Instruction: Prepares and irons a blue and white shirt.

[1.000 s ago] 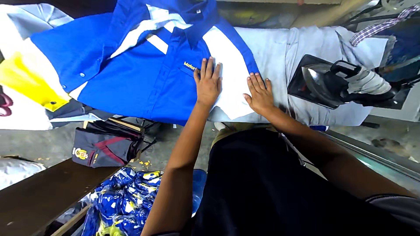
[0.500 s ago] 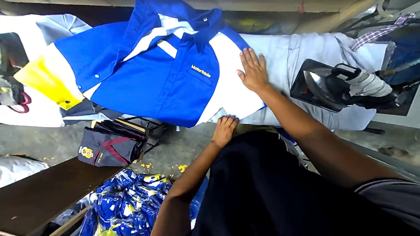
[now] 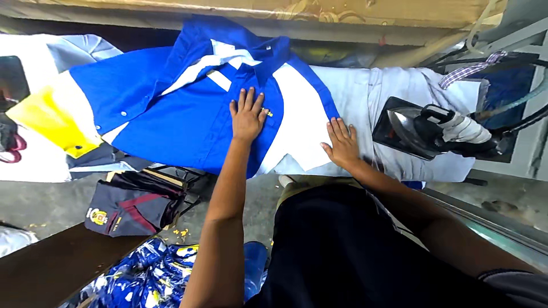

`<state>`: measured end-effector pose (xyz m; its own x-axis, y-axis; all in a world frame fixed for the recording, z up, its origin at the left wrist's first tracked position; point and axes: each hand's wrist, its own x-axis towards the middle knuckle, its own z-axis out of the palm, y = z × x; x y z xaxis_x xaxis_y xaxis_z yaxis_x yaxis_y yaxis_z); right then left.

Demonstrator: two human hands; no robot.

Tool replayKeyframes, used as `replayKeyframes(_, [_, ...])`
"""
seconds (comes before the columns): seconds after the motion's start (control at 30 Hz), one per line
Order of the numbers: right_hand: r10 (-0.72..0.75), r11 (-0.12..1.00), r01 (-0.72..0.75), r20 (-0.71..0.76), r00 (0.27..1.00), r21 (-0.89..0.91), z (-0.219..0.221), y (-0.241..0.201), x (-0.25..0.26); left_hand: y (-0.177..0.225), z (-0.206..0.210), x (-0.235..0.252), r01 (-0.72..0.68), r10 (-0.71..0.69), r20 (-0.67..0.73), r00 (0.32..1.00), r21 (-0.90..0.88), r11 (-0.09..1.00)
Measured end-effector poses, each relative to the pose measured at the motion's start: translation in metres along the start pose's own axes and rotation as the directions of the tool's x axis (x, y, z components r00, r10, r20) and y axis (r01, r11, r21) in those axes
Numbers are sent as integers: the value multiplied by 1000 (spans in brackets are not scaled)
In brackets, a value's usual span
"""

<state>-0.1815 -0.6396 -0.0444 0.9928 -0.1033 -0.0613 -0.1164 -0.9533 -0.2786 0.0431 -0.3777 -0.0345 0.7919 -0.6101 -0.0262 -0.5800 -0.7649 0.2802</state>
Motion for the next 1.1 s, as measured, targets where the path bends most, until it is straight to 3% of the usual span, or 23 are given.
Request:
replayKeyframes(0.1, [-27, 999, 27, -20, 999, -44, 7, 4, 0, -13, 1, 1, -50, 50, 1, 999, 12, 999])
replayKeyframes(0.2, [-12, 1000, 13, 21, 1000, -22, -1, 0, -1, -11, -7, -13, -6, 4, -72, 997, -25, 1000])
replayKeyframes(0.33, [77, 991, -98, 207, 975, 96, -42, -19, 14, -16, -50, -60, 342, -364, -164, 917, -148, 928])
replayKeyframes(0.4, [72, 987, -91, 140, 987, 135, -51, -25, 27, -31, -64, -87, 515, -539, -122, 833, -185, 837])
replayKeyframes(0.47, [46, 985, -49, 18, 999, 168, -52, -27, 48, -45, -70, -109, 610, -630, -59, 775, -190, 769])
replayKeyframes(0.6, [4, 991, 8, -90, 996, 136, -31, -28, 94, -63, -81, -136, 672, -675, 38, 737, -156, 724])
replayKeyframes(0.8, [10, 998, -10, 3, 1000, 68, 1, -19, 113, -85, -91, -172, 756, -738, 166, 654, -185, 629])
replayKeyframes(1.1, [18, 998, -17, -20, 1000, 58, -2, -21, 112, -82, -89, -186, 690, -672, 161, 723, -222, 689])
